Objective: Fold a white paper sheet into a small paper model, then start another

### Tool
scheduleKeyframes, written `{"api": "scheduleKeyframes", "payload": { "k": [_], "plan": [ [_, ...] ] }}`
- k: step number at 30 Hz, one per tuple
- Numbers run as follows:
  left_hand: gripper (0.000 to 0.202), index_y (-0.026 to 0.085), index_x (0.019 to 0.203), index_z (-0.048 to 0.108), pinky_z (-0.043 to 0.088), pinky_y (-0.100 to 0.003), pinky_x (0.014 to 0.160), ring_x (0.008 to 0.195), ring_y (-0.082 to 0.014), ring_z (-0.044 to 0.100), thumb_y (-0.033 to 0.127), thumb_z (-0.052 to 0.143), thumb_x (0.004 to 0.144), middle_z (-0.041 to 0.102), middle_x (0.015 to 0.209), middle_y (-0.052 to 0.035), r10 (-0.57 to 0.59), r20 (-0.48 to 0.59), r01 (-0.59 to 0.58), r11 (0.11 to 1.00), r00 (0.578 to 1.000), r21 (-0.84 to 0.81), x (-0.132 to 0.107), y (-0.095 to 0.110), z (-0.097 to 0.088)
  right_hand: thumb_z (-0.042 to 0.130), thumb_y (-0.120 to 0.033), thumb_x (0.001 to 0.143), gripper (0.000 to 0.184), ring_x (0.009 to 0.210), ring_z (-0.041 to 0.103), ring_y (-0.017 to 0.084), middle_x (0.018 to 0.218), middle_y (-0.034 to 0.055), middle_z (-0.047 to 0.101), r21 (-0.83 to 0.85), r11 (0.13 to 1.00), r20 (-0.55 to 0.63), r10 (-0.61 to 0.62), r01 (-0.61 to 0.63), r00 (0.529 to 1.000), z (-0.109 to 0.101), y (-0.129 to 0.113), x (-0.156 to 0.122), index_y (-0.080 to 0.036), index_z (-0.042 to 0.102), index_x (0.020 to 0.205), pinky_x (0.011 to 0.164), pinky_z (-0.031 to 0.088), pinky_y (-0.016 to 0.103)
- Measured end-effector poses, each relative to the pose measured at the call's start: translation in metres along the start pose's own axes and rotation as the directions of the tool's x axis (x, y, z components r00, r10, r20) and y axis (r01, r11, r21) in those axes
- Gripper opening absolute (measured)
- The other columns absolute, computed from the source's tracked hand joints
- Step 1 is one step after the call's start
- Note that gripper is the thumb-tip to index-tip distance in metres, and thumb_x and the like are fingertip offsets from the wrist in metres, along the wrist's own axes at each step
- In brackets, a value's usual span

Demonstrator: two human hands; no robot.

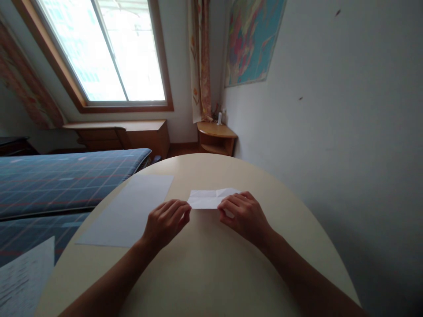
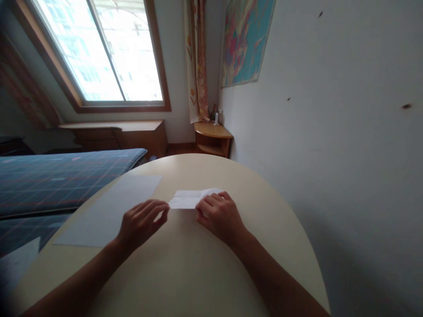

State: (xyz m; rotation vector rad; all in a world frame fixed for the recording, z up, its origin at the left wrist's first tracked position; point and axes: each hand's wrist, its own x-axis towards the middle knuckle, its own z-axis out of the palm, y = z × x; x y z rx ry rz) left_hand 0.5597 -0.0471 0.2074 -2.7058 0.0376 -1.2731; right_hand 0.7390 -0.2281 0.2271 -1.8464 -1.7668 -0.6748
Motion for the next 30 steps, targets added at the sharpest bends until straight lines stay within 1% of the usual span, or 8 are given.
{"api": "scheduleKeyframes", "payload": {
  "k": [4, 11, 16, 22, 24, 25, 27, 30],
  "plan": [
    [0.008, 0.019, 0.085, 0.060, 0.049, -0.025, 0.066, 0.073, -0.0139, 0.066, 0.012, 0.059, 0.088, 0.071, 0.082, 0.0006, -0.006, 0.000, 0.006, 1.000, 1.000, 0.014, 0.000, -0.004, -0.001, 0.064, -0.015, 0.080, 0.006, 0.075, 0.063, 0.016, 0.078, 0.0000, 0.070, 0.000, 1.000, 0.003, 0.008, -0.008, 1.000, 0.000, 0.001, 0.000, -0.020, 0.063, 0.077, 0.078, 0.035, 0.031],
    [0.008, 0.019, 0.085, 0.061, 0.050, -0.024, 0.068, 0.074, -0.0132, 0.067, 0.013, 0.057, 0.089, 0.070, 0.082, 0.0003, -0.017, 0.011, 0.017, 1.000, 1.000, 0.021, -0.001, -0.007, 0.000, 0.063, -0.014, 0.078, 0.007, 0.075, 0.063, 0.017, 0.077, 0.0000, 0.069, -0.024, 0.999, 0.003, 0.022, -0.022, 1.000, 0.000, 0.005, -0.001, -0.021, 0.062, 0.076, 0.080, 0.035, 0.031],
    [0.009, 0.019, 0.083, 0.061, 0.048, -0.024, 0.064, 0.071, -0.0130, 0.066, 0.013, 0.057, 0.088, 0.071, 0.081, 0.0009, -0.031, 0.012, 0.030, 0.999, 0.999, 0.032, -0.004, -0.012, 0.001, 0.063, -0.014, 0.077, 0.008, 0.073, 0.062, 0.016, 0.076, -0.0001, 0.069, -0.030, 0.999, 0.005, 0.021, -0.021, 1.000, 0.001, 0.006, -0.001, -0.021, 0.061, 0.075, 0.079, 0.035, 0.031],
    [0.009, 0.020, 0.086, 0.061, 0.049, -0.025, 0.065, 0.075, -0.0145, 0.067, 0.012, 0.058, 0.087, 0.072, 0.085, 0.0001, -0.109, -0.034, 0.111, 0.992, 0.993, 0.053, -0.010, -0.026, 0.000, 0.064, -0.012, 0.075, 0.009, 0.075, 0.062, 0.018, 0.081, 0.0012, 0.071, -0.056, 0.997, -0.047, 0.058, -0.060, 0.997, 0.001, 0.014, -0.002, -0.020, 0.062, 0.077, 0.078, 0.036, 0.031],
    [0.010, 0.020, 0.093, 0.062, 0.052, -0.026, 0.070, 0.082, -0.0158, 0.068, 0.014, 0.060, 0.086, 0.072, 0.092, -0.0016, -0.115, -0.061, 0.116, 0.993, 0.992, 0.019, -0.009, -0.022, -0.001, 0.063, -0.012, 0.075, 0.009, 0.075, 0.062, 0.018, 0.081, 0.0009, 0.070, -0.055, 0.997, -0.038, 0.055, -0.057, 0.998, 0.002, 0.014, -0.003, -0.020, 0.062, 0.078, 0.078, 0.036, 0.031],
    [0.015, 0.020, 0.100, 0.061, 0.053, -0.028, 0.074, 0.087, -0.0169, 0.068, 0.015, 0.062, 0.086, 0.072, 0.098, -0.0031, -0.107, -0.068, 0.107, 0.994, 0.992, -0.003, -0.008, -0.018, -0.001, 0.063, -0.012, 0.076, 0.009, 0.075, 0.062, 0.017, 0.081, 0.0008, 0.070, -0.053, 0.997, -0.029, 0.051, -0.053, 0.998, 0.002, 0.014, -0.003, -0.020, 0.062, 0.077, 0.078, 0.036, 0.031],
    [0.027, 0.020, 0.114, 0.059, 0.054, -0.031, 0.082, 0.099, -0.0196, 0.066, 0.018, 0.063, 0.087, 0.071, 0.109, -0.0066, -0.072, -0.051, 0.070, 0.997, 0.996, -0.040, -0.004, -0.007, -0.001, 0.063, -0.012, 0.076, 0.009, 0.075, 0.062, 0.017, 0.081, 0.0007, 0.070, -0.044, 0.998, -0.008, 0.037, -0.037, 0.999, 0.003, 0.010, -0.002, -0.020, 0.062, 0.077, 0.079, 0.036, 0.031],
    [0.034, 0.020, 0.122, 0.056, 0.051, -0.038, 0.093, 0.107, -0.0222, 0.063, 0.018, 0.063, 0.089, 0.069, 0.116, -0.0083, -0.017, -0.007, 0.017, 0.998, 1.000, -0.068, 0.001, 0.012, 0.003, 0.063, -0.011, 0.076, 0.009, 0.075, 0.061, 0.016, 0.079, 0.0000, 0.070, -0.027, 1.000, 0.027, -0.010, 0.011, 1.000, 0.005, 0.004, -0.002, -0.020, 0.062, 0.077, 0.079, 0.035, 0.032]
  ]
}}
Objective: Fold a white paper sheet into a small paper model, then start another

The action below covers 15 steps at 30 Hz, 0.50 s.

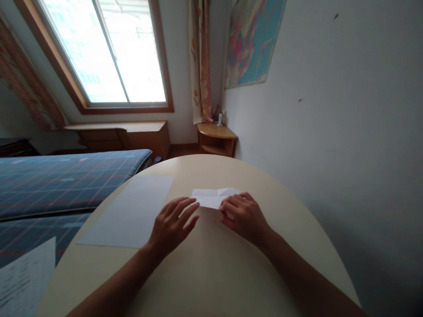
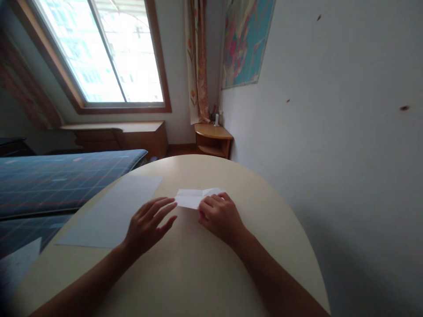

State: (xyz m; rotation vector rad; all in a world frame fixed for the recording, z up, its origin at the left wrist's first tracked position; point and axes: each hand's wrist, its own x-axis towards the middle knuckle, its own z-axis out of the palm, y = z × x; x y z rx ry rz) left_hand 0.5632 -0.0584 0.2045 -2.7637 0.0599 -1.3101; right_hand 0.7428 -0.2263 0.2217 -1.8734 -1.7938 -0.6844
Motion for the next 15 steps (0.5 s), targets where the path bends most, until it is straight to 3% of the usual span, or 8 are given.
{"api": "scheduleKeyframes", "payload": {
  "k": [5, 15],
  "plan": [
    [0.020, 0.022, 0.107, 0.062, 0.046, -0.040, 0.097, 0.092, -0.0183, 0.065, 0.012, 0.061, 0.090, 0.073, 0.097, -0.0016, 0.020, 0.033, -0.018, 0.997, 0.999, -0.077, 0.002, 0.013, 0.008, 0.064, -0.011, 0.075, 0.009, 0.076, 0.062, 0.016, 0.080, -0.0005, 0.070, 0.027, 0.999, 0.026, -0.044, 0.043, 0.999, 0.001, -0.009, 0.000, -0.020, 0.061, 0.076, 0.079, 0.035, 0.032],
    [0.009, 0.019, 0.090, 0.061, 0.047, -0.032, 0.075, 0.077, -0.0176, 0.061, 0.012, 0.056, 0.092, 0.069, 0.082, -0.0010, 0.027, 0.069, -0.020, 0.994, 0.997, -0.111, 0.007, 0.019, 0.006, 0.059, -0.014, 0.082, 0.008, 0.074, 0.061, 0.016, 0.078, -0.0004, 0.069, 0.074, 0.993, -0.005, -0.090, 0.090, 0.996, 0.005, -0.022, 0.001, -0.020, 0.060, 0.077, 0.075, 0.035, 0.032]
  ]
}}
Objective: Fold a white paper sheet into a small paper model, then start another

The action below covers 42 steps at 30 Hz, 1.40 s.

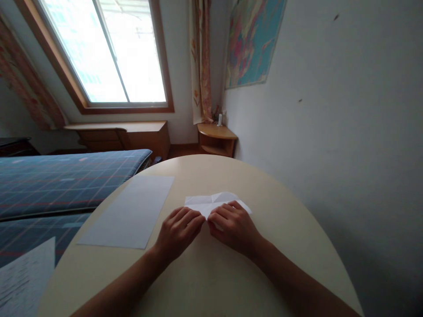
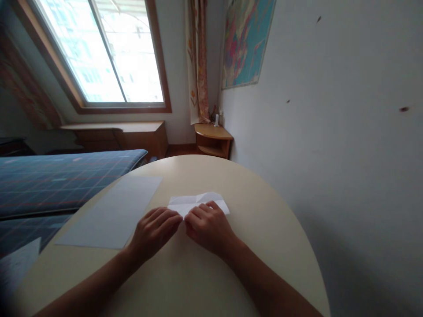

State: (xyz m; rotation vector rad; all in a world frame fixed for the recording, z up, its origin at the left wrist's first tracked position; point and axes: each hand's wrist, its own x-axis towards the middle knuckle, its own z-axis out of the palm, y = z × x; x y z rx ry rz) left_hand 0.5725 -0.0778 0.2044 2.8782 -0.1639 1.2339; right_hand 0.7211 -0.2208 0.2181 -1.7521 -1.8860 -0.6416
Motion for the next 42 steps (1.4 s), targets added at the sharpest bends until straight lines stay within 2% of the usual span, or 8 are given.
{"api": "scheduleKeyframes", "payload": {
  "k": [7, 16, 29, 36, 42],
  "plan": [
    [0.011, 0.020, 0.088, 0.061, 0.047, -0.029, 0.068, 0.075, -0.0166, 0.062, 0.013, 0.054, 0.094, 0.070, 0.082, -0.0007, -0.002, 0.030, 0.002, 1.000, 1.000, 0.010, 0.000, 0.003, 0.001, 0.059, -0.013, 0.081, 0.008, 0.072, 0.061, 0.017, 0.075, 0.0007, 0.069, -0.013, 1.000, 0.015, -0.015, 0.015, 1.000, 0.001, 0.000, 0.001, -0.019, 0.060, 0.076, 0.073, 0.036, 0.031],
    [0.013, 0.019, 0.103, 0.062, 0.054, -0.030, 0.084, 0.097, -0.0181, 0.070, 0.013, 0.055, 0.094, 0.074, 0.105, -0.0032, -0.012, -0.011, 0.012, 1.000, 1.000, -0.017, -0.005, -0.005, 0.002, 0.060, -0.010, 0.076, 0.009, 0.072, 0.064, 0.016, 0.074, 0.0004, 0.069, -0.035, 0.999, -0.011, 0.023, -0.023, 1.000, -0.001, 0.010, 0.000, -0.019, 0.060, 0.075, 0.074, 0.037, 0.030],
    [0.006, 0.020, 0.095, 0.060, 0.056, -0.028, 0.083, 0.096, -0.0165, 0.072, 0.016, 0.056, 0.094, 0.076, 0.102, -0.0014, -0.075, -0.056, 0.077, 0.996, 0.996, 0.053, -0.012, -0.022, 0.005, 0.062, -0.010, 0.076, 0.009, 0.074, 0.065, 0.016, 0.077, 0.0007, 0.071, -0.076, 0.994, -0.039, 0.074, -0.077, 0.996, -0.014, 0.029, -0.005, -0.018, 0.061, 0.076, 0.077, 0.038, 0.030],
    [0.008, 0.021, 0.095, 0.061, 0.056, -0.028, 0.084, 0.097, -0.0163, 0.071, 0.019, 0.054, 0.096, 0.075, 0.104, -0.0024, -0.113, -0.058, 0.116, 0.992, 0.992, 0.054, -0.014, -0.030, 0.006, 0.063, -0.010, 0.077, 0.008, 0.075, 0.065, 0.016, 0.077, 0.0002, 0.071, -0.081, 0.996, -0.020, 0.047, -0.049, 0.999, -0.017, 0.033, -0.005, -0.018, 0.062, 0.077, 0.077, 0.038, 0.030],
    [0.007, 0.020, 0.096, 0.060, 0.056, -0.026, 0.080, 0.094, -0.0161, 0.072, 0.020, 0.053, 0.097, 0.076, 0.101, -0.0022, -0.145, -0.070, 0.149, 0.987, 0.987, 0.052, -0.016, -0.034, 0.007, 0.059, -0.012, 0.081, 0.009, 0.074, 0.064, 0.016, 0.075, 0.0011, 0.070, -0.114, 0.992, -0.013, 0.049, -0.050, 0.999, -0.022, 0.037, -0.006, -0.019, 0.062, 0.077, 0.077, 0.038, 0.031]
  ]
}}
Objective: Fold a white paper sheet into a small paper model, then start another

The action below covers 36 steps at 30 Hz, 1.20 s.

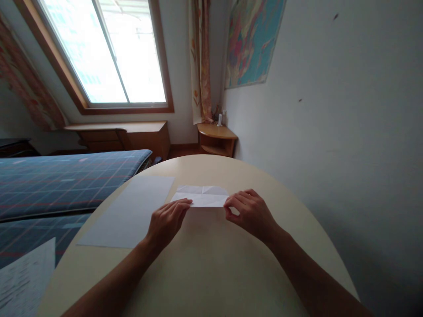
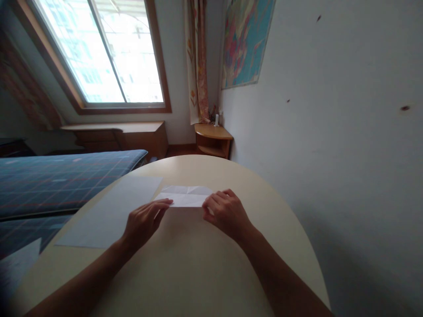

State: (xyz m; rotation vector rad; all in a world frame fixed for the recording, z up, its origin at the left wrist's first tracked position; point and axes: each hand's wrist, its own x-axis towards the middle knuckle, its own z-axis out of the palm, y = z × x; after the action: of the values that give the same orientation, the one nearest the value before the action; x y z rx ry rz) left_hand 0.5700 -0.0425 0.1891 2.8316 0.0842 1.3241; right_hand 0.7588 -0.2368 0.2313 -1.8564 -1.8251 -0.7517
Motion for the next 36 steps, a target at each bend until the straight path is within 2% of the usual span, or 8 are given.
{"api": "scheduleKeyframes", "payload": {
  "k": [14, 16, 19, 21, 25, 30, 33, 36],
  "plan": [
    [0.007, 0.020, 0.098, 0.058, 0.055, -0.026, 0.072, 0.088, -0.0174, 0.073, 0.023, 0.051, 0.098, 0.075, 0.101, -0.0030, -0.121, -0.067, 0.127, 0.988, 0.990, 0.086, -0.007, -0.023, 0.003, 0.058, -0.011, 0.081, 0.010, 0.078, 0.065, 0.018, 0.084, 0.0017, 0.071, 0.041, 0.997, -0.084, 0.072, -0.069, 0.994, -0.006, 0.015, -0.007, -0.021, 0.059, 0.084, 0.080, 0.041, 0.033],
    [0.007, 0.020, 0.100, 0.058, 0.056, -0.027, 0.076, 0.092, -0.0180, 0.072, 0.022, 0.052, 0.098, 0.075, 0.103, -0.0037, -0.096, -0.056, 0.099, 0.993, 0.994, 0.065, -0.007, -0.022, 0.003, 0.060, -0.014, 0.081, 0.014, 0.089, 0.064, 0.021, 0.097, 0.0051, 0.071, 0.079, 0.995, -0.114, 0.077, -0.068, 0.991, -0.006, 0.011, -0.006, -0.020, 0.058, 0.093, 0.082, 0.043, 0.035],
    [0.009, 0.020, 0.102, 0.058, 0.056, -0.029, 0.083, 0.099, -0.0180, 0.070, 0.020, 0.051, 0.097, 0.073, 0.107, -0.0051, -0.022, -0.012, 0.021, 1.000, 1.000, -0.008, -0.005, -0.015, 0.002, 0.065, -0.025, 0.083, 0.040, 0.116, 0.055, 0.027, 0.127, 0.0125, 0.061, 0.118, 0.993, -0.086, 0.035, -0.025, 0.996, -0.005, 0.000, -0.004, -0.019, 0.053, 0.120, 0.093, 0.042, 0.040],
    [0.010, 0.020, 0.103, 0.058, 0.055, -0.031, 0.087, 0.103, -0.0182, 0.068, 0.018, 0.051, 0.097, 0.072, 0.108, -0.0059, 0.023, 0.017, -0.021, 0.998, 1.000, -0.067, -0.003, -0.009, 0.001, 0.065, -0.026, 0.085, 0.046, 0.123, 0.050, 0.027, 0.132, 0.0122, 0.058, 0.118, 0.993, -0.040, -0.004, 0.009, 0.999, -0.003, -0.006, -0.002, -0.020, 0.050, 0.128, 0.099, 0.039, 0.042],
    [0.010, 0.020, 0.102, 0.058, 0.053, -0.037, 0.096, 0.106, -0.0189, 0.067, 0.014, 0.052, 0.095, 0.072, 0.108, -0.0069, 0.085, 0.030, -0.080, 0.988, 0.996, -0.133, 0.001, -0.005, 0.000, 0.060, -0.017, 0.091, 0.011, 0.106, 0.060, 0.023, 0.096, 0.0026, 0.072, 0.086, 0.996, -0.047, -0.005, 0.009, 0.999, 0.001, -0.007, -0.001, -0.024, 0.065, 0.097, 0.097, 0.037, 0.040],
    [0.015, 0.020, 0.103, 0.062, 0.052, -0.040, 0.096, 0.103, -0.0203, 0.067, 0.016, 0.056, 0.091, 0.072, 0.108, -0.0067, 0.122, 0.062, -0.117, 0.990, 0.991, -0.073, 0.003, -0.002, 0.000, 0.059, -0.016, 0.092, 0.016, 0.078, 0.063, 0.015, 0.077, 0.0006, 0.070, 0.094, 0.995, 0.059, -0.046, 0.041, 0.997, 0.006, -0.009, 0.000, -0.021, 0.066, 0.079, 0.084, 0.040, 0.031],
    [0.021, 0.022, 0.112, 0.064, 0.052, -0.040, 0.097, 0.103, -0.0200, 0.067, 0.018, 0.057, 0.092, 0.072, 0.110, -0.0060, 0.178, 0.113, -0.172, 0.983, 0.977, -0.067, 0.002, 0.002, 0.002, 0.060, -0.017, 0.090, 0.013, 0.074, 0.063, 0.015, 0.077, 0.0002, 0.069, 0.133, 0.989, 0.106, -0.082, 0.068, 0.991, 0.009, -0.017, 0.000, -0.022, 0.067, 0.080, 0.079, 0.040, 0.030],
    [0.020, 0.023, 0.111, 0.065, 0.054, -0.038, 0.095, 0.106, -0.0192, 0.067, 0.017, 0.055, 0.094, 0.072, 0.112, -0.0052, 0.228, 0.145, -0.211, 0.970, 0.963, -0.124, 0.000, 0.004, 0.005, 0.065, -0.031, 0.088, 0.012, 0.074, 0.063, 0.016, 0.078, 0.0007, 0.070, 0.305, 0.952, 0.156, -0.064, 0.014, 0.986, 0.009, -0.025, 0.000, -0.022, 0.067, 0.081, 0.077, 0.043, 0.030]
  ]
}}
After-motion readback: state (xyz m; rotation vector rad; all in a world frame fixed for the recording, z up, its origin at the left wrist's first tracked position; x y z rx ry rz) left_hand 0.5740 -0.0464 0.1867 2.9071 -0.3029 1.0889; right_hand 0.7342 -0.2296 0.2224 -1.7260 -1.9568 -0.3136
